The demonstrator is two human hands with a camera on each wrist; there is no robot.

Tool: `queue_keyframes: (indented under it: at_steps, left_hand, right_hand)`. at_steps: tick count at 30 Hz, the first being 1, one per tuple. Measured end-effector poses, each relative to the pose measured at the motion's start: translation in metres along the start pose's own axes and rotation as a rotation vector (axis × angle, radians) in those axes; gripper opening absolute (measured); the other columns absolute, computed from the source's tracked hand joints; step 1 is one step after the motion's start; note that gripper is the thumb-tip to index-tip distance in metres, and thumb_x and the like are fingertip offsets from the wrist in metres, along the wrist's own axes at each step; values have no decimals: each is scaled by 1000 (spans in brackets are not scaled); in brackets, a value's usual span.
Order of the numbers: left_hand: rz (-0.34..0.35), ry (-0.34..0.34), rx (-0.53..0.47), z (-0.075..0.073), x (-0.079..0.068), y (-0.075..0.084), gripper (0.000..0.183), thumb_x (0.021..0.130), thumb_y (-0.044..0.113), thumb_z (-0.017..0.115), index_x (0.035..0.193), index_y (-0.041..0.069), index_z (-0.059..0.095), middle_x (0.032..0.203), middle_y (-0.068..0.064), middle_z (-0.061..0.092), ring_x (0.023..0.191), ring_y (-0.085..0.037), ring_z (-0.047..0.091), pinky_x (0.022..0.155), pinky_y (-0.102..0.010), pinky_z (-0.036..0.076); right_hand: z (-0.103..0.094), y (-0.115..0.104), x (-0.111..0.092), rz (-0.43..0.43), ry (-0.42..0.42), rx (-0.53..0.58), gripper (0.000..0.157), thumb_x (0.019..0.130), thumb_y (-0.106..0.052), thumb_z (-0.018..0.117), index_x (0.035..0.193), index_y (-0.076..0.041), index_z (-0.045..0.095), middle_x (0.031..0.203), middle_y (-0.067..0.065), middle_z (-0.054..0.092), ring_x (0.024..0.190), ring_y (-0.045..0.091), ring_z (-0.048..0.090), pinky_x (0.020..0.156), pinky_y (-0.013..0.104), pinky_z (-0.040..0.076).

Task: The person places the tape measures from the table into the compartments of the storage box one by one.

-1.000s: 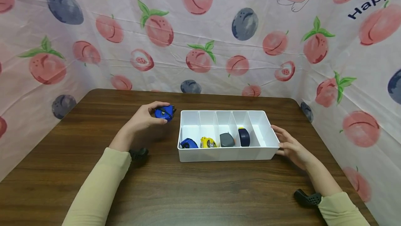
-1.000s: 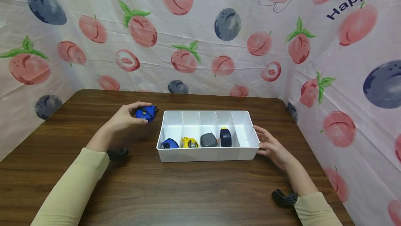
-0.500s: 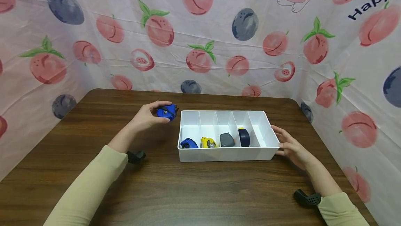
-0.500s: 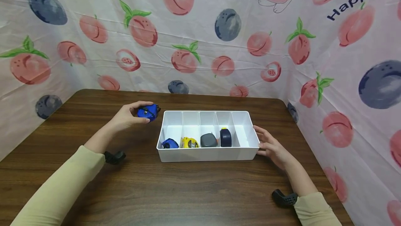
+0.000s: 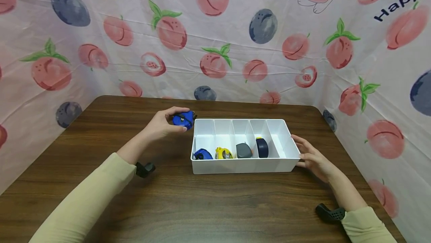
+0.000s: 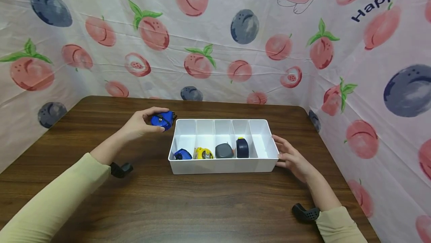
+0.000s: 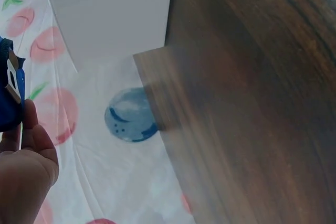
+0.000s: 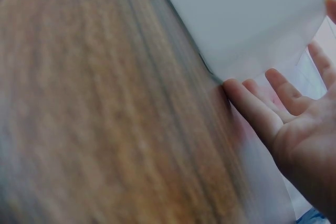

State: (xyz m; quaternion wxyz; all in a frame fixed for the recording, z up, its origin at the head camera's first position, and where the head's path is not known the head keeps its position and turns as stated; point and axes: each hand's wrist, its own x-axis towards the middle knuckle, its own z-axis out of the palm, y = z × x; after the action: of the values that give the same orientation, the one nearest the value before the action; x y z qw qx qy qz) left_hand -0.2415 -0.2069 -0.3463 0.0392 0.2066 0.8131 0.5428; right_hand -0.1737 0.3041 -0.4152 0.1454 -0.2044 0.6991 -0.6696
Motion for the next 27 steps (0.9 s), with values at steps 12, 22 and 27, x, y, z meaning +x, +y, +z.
queue_keyframes:
  at_steps: [12,22,27]
  left_hand:
    - [53,-34,-18,12,3,20,58,81,8,76,134,8,55,137,-14,47,117,-33,48,97,-45,42]
    - [76,-74,-46,28,5,38,58,79,2,76,133,6,56,137,-13,47,119,-32,47,95,-43,45]
    - [96,-93,-62,37,6,44,58,78,2,78,131,8,58,135,-9,48,117,-30,48,92,-40,47]
  right_hand:
    - [1,0,-1,-11,-11,-2,59,97,-7,38,152,-16,20,149,28,9,121,11,47,91,34,47]
    - [0,1,0,-9,-14,-1,59,97,-7,39,152,-16,19,149,29,9,121,12,48,91,34,47]
    - [-1,1,0,-8,-13,-7,60,97,-9,39,152,-16,19,149,31,6,121,13,48,91,34,47]
